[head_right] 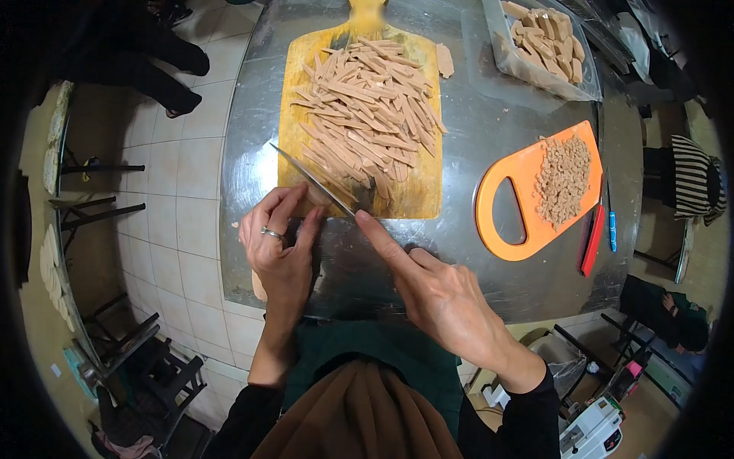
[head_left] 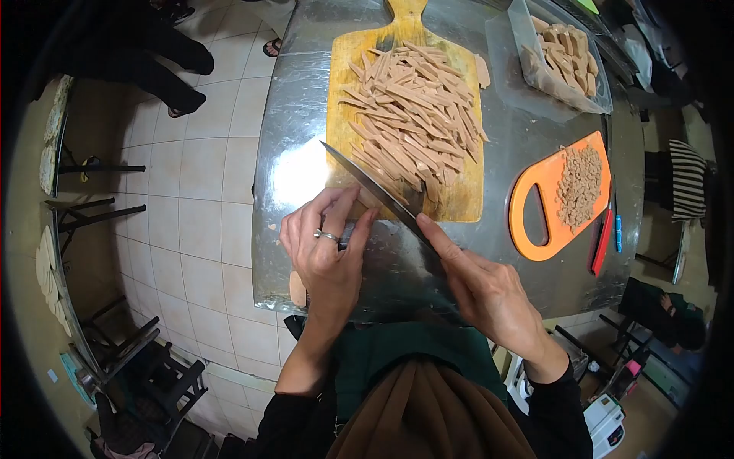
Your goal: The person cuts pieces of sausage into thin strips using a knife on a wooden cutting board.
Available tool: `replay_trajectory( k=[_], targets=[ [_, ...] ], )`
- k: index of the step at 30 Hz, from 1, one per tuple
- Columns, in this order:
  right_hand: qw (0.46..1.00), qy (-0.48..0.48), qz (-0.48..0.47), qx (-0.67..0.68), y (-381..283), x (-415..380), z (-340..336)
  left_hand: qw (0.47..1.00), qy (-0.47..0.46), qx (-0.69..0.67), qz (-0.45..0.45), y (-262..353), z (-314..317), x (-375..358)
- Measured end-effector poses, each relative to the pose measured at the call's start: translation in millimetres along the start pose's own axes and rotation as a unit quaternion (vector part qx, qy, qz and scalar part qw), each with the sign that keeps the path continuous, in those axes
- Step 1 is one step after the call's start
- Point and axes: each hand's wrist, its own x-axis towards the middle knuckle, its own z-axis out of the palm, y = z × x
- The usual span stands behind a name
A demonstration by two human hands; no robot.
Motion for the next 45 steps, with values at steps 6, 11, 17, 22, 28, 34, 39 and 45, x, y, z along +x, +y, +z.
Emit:
replay_trajectory(
  k=[6, 11, 17, 22, 28, 34, 39, 45],
  targets=[
    [1.000, -0.026, 0.004, -0.002, -2.2, -1.1, -6.9, 1.000, -0.002, 0.003, 0.007, -1.9, 1.2, 0.3],
    [0.999, -0.033, 0.003, -0.026, -0.4, 0.3, -6.8, 1.000, -0.007, -0.001, 0.005, -1.3, 0.1, 1.8],
    [0.999, -0.014, -0.004, -0.042, 1.3, 24.4, 16.8, 1.000, -0.001, -0.008, 0.006, -1.0, 1.4, 1.1],
    [0.992, 0.078, -0.093, 0.046, 12.1, 47.5, 23.4, 1.000, 0.009, -0.012, 0.014, -1.9, 1.6, -1.0],
    [0.999, 0.020, -0.045, 0.020, 2.4, 23.3, 7.5, 0.999, 0.027, -0.014, 0.024, -2.9, 4.5, -2.5],
    [1.000, -0.003, -0.018, -0.011, -1.9, 9.8, 5.8, 0.999, 0.026, -0.015, 0.024, -4.4, 5.3, -3.8],
    [0.999, -0.010, -0.013, -0.033, -5.6, 12.6, 9.6, 1.000, 0.018, -0.014, 0.017, -4.1, 4.5, -3.4],
    [0.997, 0.050, -0.063, -0.022, 3.2, 50.4, 30.4, 1.000, 0.017, -0.016, 0.017, -3.4, 3.6, -3.1]
  ],
)
